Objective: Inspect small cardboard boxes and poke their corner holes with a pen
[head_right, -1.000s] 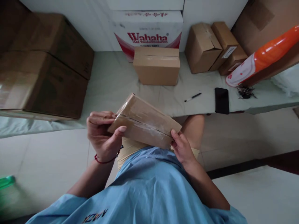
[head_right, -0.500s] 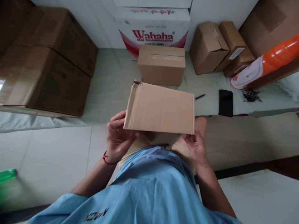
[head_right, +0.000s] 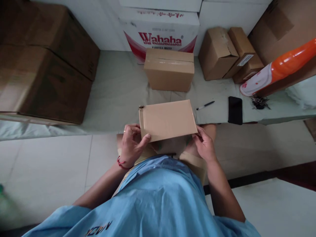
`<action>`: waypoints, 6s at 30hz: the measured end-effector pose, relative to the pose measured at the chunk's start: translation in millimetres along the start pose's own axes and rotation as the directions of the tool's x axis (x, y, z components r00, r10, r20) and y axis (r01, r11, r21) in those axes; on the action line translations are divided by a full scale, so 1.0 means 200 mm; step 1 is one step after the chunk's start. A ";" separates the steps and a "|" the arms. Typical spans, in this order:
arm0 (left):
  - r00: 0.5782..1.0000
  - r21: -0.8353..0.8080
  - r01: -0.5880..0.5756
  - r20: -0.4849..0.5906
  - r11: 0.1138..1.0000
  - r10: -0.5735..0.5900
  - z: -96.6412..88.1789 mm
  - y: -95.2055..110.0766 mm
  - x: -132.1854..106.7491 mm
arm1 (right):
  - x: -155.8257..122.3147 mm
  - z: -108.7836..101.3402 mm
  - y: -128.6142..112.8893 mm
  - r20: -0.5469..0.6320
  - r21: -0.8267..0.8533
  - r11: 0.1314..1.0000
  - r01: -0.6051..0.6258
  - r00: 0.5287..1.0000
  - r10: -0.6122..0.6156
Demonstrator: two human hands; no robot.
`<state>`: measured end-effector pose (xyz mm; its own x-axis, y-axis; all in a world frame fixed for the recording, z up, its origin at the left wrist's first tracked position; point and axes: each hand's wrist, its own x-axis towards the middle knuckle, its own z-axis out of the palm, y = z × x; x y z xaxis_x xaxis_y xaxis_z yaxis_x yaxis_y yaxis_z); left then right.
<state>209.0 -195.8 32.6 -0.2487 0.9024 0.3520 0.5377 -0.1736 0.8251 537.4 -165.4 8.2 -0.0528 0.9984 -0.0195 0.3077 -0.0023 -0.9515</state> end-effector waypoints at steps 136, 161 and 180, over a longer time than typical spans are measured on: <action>0.974 0.255 -0.221 0.103 0.941 0.201 0.12 0.04 0.11 | 0.78 0.73 -0.68 0.296 -0.207 0.703 0.680 0.729 -0.617; 0.970 0.223 -0.242 0.095 0.944 0.226 0.12 0.03 0.11 | 0.79 0.72 -0.70 0.240 -0.196 0.736 0.647 0.760 -0.604; 0.970 0.207 -0.235 0.114 0.950 0.215 0.12 0.02 0.10 | 0.77 0.71 -0.70 0.275 -0.175 0.726 0.665 0.741 -0.613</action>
<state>225.8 -168.8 32.3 -0.0337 0.8830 0.4682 0.7361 -0.2950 0.6093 351.0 -20.0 94.3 -0.4893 0.7256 0.4839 0.3548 0.6724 -0.6496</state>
